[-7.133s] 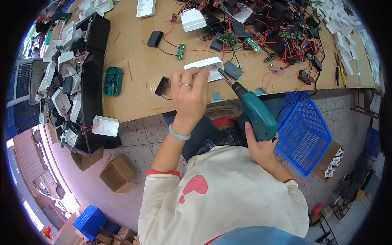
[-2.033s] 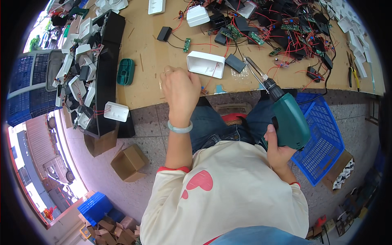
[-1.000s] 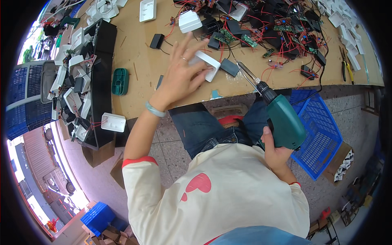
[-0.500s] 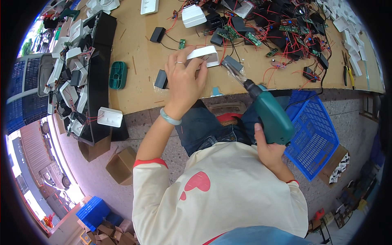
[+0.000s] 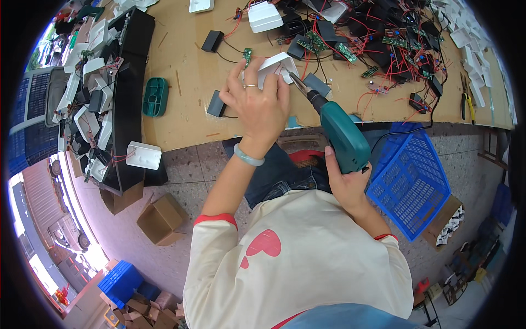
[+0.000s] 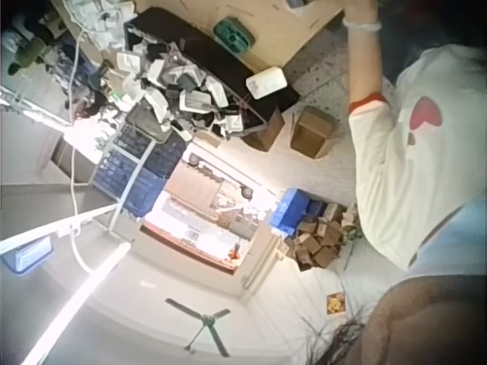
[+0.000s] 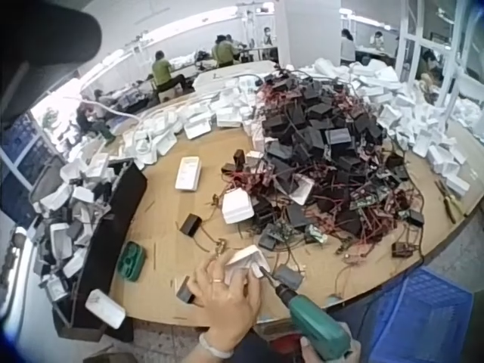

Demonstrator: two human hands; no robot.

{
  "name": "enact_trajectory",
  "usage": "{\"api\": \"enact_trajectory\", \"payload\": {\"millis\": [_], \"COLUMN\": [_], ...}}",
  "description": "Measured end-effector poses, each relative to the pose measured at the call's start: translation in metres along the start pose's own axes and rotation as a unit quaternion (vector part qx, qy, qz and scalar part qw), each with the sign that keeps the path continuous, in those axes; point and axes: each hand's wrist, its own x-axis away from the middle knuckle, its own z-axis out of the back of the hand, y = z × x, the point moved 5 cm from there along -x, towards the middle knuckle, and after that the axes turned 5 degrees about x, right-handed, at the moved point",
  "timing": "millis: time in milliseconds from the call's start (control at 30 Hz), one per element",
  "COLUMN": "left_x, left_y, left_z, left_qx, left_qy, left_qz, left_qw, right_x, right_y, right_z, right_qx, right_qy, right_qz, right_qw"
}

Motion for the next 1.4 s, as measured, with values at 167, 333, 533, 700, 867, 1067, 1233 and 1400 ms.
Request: {"api": "enact_trajectory", "payload": {"millis": [167, 333, 533, 700, 867, 1067, 1233, 1400], "left_x": [-0.001, -0.004, -0.009, -0.009, -0.009, -0.009, -0.008, -0.009], "left_y": [0.001, 0.002, 0.003, 0.004, 0.004, 0.005, 0.003, 0.004], "left_z": [-0.001, -0.001, 0.000, -0.001, -0.001, -0.001, -0.002, -0.002], "left_qx": [-0.001, 0.001, -0.032, -0.035, -0.035, -0.008, -0.030, -0.036], "left_qy": [0.000, -0.004, -0.040, -0.042, -0.043, -0.030, -0.037, -0.039], "left_qz": [0.018, 0.032, 0.054, 0.057, 0.062, 0.057, 0.067, 0.063], "left_qw": [1.000, 0.999, 0.997, 0.997, 0.997, 0.998, 0.997, 0.997], "right_x": [-0.009, -0.016, -0.018, -0.019, -0.021, -0.019, -0.018, -0.017], "right_y": [-0.001, -0.004, 0.000, 0.000, 0.000, 0.003, 0.002, 0.005], "right_z": [0.000, 0.000, -0.001, 0.000, 0.001, 0.001, 0.001, 0.001], "right_qx": [0.004, 0.040, 0.021, 0.025, 0.037, 0.015, 0.026, 0.029], "right_qy": [0.026, 0.001, -0.011, -0.017, -0.017, -0.022, -0.024, -0.027], "right_qz": [0.042, 0.052, 0.025, 0.036, 0.060, 0.013, 0.026, 0.029], "right_qw": [0.999, 0.998, 0.999, 0.999, 0.997, 1.000, 0.999, 0.999]}}
